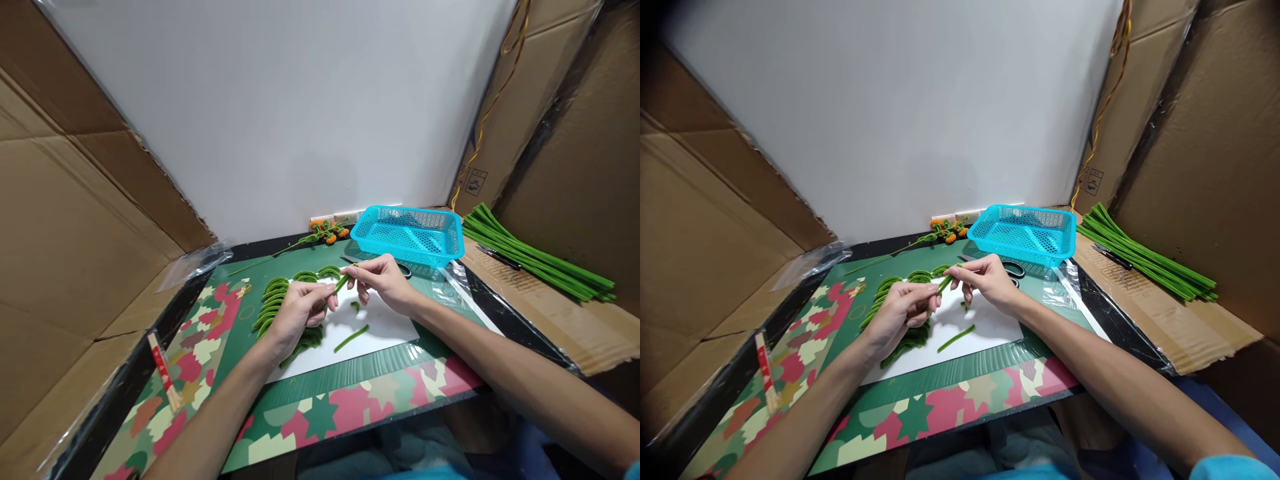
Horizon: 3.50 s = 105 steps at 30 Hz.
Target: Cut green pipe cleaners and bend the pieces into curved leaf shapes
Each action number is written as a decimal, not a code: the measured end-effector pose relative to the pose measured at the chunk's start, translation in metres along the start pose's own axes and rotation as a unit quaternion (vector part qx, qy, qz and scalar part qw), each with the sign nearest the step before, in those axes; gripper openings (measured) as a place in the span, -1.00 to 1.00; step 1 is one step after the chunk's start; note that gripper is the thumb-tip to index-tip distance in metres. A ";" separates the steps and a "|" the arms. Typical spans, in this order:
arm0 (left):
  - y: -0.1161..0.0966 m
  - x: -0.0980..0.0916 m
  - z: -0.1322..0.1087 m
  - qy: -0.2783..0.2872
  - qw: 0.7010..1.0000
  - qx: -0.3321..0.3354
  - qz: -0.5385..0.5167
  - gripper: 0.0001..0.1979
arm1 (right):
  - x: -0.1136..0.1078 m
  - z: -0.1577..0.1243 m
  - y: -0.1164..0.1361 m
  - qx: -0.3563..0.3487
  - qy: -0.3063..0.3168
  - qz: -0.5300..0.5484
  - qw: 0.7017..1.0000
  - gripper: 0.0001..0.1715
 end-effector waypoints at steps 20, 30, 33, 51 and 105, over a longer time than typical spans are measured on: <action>0.017 0.021 -0.002 0.106 0.990 -0.075 -0.056 -0.50 | -0.017 0.004 0.011 -0.035 -0.066 0.055 0.996 -0.69; 0.018 0.029 -0.003 0.137 0.987 -0.053 -0.061 -0.54 | -0.031 0.007 0.017 -0.022 -0.097 0.046 0.994 -0.65; 0.019 0.030 -0.002 0.140 0.986 -0.053 -0.071 -0.55 | -0.034 0.007 0.019 -0.028 -0.096 0.046 0.994 -0.68; 0.014 0.023 0.000 0.114 0.993 -0.015 -0.029 -0.56 | -0.036 0.008 0.030 -0.033 -0.097 0.077 0.992 -0.66; 0.002 0.013 -0.002 0.000 0.998 0.063 -0.012 -0.56 | -0.043 0.008 0.034 -0.023 -0.096 0.077 0.992 -0.65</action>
Point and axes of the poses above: each hand's wrist, its own z-axis towards the middle knuckle, its own x-axis out of the palm, y = z × x, the point moved 8 cm from there along z, towards the middle knuckle, and after that the axes turned 5 degrees about -x, right-handed, at the moved point
